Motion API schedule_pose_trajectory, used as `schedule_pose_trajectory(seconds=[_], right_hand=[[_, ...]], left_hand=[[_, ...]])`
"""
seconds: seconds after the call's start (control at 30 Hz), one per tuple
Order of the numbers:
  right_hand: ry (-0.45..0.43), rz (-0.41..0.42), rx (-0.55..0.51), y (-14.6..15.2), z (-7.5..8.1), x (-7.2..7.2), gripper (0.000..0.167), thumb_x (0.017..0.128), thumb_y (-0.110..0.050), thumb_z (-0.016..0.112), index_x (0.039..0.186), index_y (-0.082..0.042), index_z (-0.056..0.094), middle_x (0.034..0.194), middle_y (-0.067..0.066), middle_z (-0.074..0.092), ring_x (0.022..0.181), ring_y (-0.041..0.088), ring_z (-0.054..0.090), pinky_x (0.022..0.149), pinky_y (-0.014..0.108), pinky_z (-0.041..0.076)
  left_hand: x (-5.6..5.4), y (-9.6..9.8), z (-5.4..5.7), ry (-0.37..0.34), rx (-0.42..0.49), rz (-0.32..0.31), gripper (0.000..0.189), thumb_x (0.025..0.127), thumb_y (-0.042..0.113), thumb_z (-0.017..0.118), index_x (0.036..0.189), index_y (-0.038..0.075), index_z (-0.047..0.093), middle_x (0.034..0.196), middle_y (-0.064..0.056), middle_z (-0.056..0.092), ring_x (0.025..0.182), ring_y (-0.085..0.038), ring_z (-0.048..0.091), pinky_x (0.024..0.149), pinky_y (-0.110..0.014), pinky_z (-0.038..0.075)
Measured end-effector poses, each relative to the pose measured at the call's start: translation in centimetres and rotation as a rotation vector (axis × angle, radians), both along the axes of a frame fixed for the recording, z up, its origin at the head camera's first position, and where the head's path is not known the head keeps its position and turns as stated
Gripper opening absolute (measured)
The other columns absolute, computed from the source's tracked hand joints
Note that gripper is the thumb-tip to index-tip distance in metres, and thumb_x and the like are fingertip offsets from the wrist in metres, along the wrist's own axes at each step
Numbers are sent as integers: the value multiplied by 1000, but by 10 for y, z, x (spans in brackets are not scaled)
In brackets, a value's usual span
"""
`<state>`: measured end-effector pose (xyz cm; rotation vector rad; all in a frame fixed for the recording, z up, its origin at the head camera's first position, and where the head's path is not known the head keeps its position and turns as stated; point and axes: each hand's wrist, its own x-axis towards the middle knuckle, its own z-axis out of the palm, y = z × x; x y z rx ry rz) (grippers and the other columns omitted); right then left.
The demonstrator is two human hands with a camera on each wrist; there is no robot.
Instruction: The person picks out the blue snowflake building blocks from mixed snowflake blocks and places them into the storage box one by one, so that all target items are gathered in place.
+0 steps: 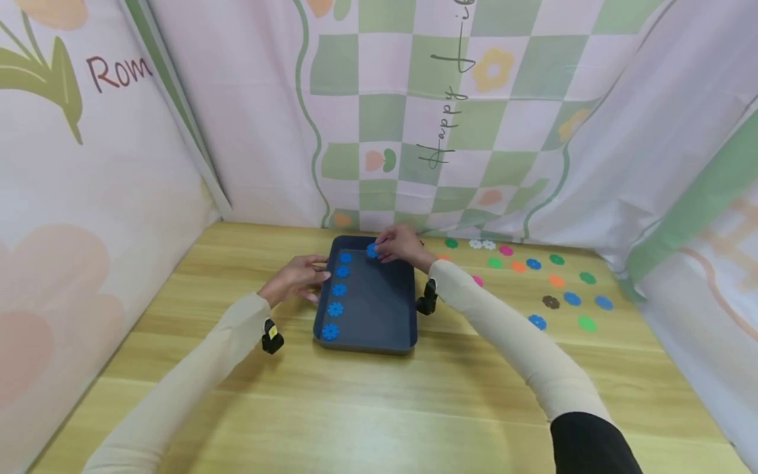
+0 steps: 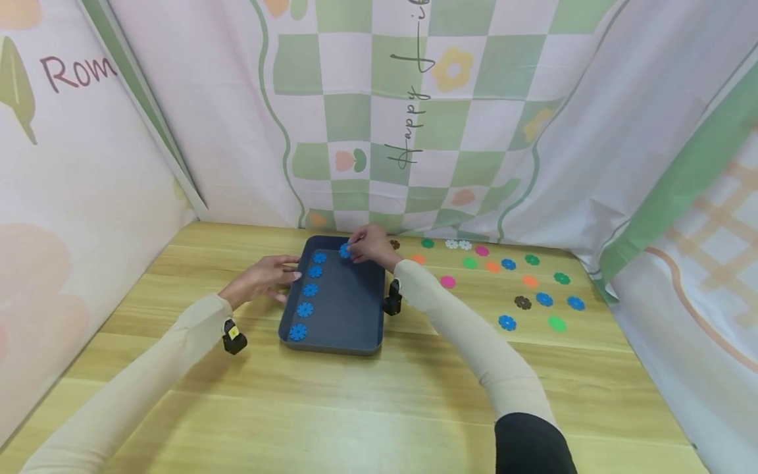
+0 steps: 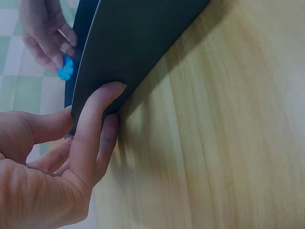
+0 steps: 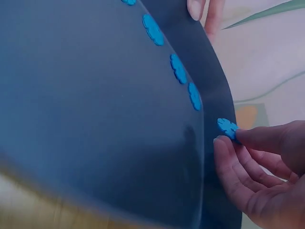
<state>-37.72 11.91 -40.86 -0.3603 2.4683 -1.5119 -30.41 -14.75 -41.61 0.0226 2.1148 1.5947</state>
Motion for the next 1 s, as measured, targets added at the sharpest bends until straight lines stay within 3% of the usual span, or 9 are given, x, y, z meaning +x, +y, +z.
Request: schedule_pose_trajectory(seconds=[0.23,0.5,0.73,0.9,1.0], right_hand=[[-34,-50,-13,-17,-14,-9,6,92,14,67,96,16,70,81,18,73,63,18,71,71,38,69],[10,-75,148,-32,-21,-4,10,93,12,62,94,16,71,103,30,75,67,19,70,69,30,68],[37,-79,230,-38,-20,-5,14,92,9,66,79,11,71,76,15,73,57,12,64,64,27,66],[91,-32,300,-36,-24,-10,42,93,6,67,52,-3,57,50,1,58,51,11,61,63,28,65],[123,-24,273,-37,-28,-12,53,93,8,60,47,-12,44,48,-1,57,50,11,62,62,28,65]], left_hand=[[0,-1,1,5,-1,3,62,110,10,53,165,3,26,163,-30,35,135,-44,56,66,-29,67],[0,-3,-2,2,27,2,62,110,9,53,165,2,26,163,-30,36,129,-44,61,66,-30,67],[-1,-3,-4,10,17,-1,62,110,10,53,165,2,26,163,-31,35,129,-44,61,66,-30,67],[-1,-2,-3,7,22,-5,61,110,10,53,165,2,28,162,-31,37,129,-43,61,67,-31,67],[-1,-3,-2,13,19,3,60,110,9,53,164,2,29,162,-30,38,129,-43,61,67,-30,67]])
